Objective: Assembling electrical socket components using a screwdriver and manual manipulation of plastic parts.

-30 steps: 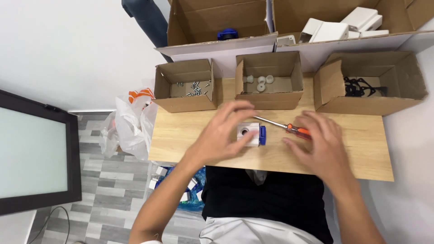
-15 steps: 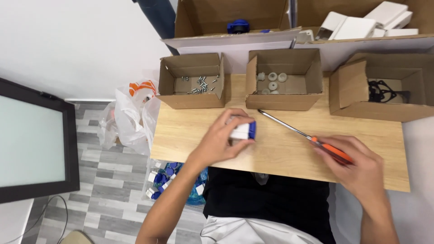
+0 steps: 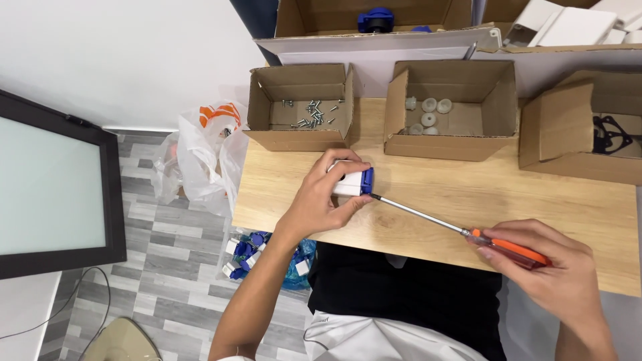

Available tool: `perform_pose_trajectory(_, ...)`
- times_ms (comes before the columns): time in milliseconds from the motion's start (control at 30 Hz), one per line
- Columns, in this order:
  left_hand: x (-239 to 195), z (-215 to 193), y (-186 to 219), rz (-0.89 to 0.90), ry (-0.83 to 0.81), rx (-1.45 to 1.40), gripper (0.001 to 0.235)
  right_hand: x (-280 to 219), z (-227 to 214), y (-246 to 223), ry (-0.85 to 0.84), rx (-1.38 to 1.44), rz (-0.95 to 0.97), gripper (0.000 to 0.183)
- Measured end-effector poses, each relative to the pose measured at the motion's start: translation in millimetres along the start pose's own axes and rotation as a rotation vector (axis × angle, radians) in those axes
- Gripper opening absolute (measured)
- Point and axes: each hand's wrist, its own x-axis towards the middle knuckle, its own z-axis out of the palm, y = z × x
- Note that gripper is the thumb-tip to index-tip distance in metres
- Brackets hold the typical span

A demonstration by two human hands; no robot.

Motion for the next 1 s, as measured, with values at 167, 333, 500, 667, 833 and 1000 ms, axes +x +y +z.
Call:
perform_pose_trajectory(167,-0.5,-1.1,-1.4,0.004,0.000,-0.008,0.045,4.1,1.8,2.3,-0.018,-0.003,0.002,0.021)
perform_pose_trajectory(333,-1.3,-0.8,-4.1,0.017,0.003,-0.008,0.045,7.6,3.9,4.0,-0.040,0.001,-0.003,0.022)
perform_pose_trajectory(500,-1.1,-2.5,-4.6,0.011,-0.031,-0.009,0.045,12.9,3.3,6.6,-0.096,0.066,0.029,0.026)
perform_pose_trajectory(667,0.3,-5.6,-3.8,0.026,-0.055,-0.031,0.043,19.9,-3.1,13.5,-0.159,0.097,0.060,0.028)
perform_pose_trajectory(833,-1.3,-4.3,-7.7,0.014,-0.102,-0.039,0.044,31.3,-11.7,7.3,-0.236,0.211,0.426,0.032)
perform_pose_trajectory(1000,-2.3,-4.0,-9.9,0.068,-0.091,-0.038,0.045,32.2,-12.6,1.4,-0.309,0.075,0.351,0.033)
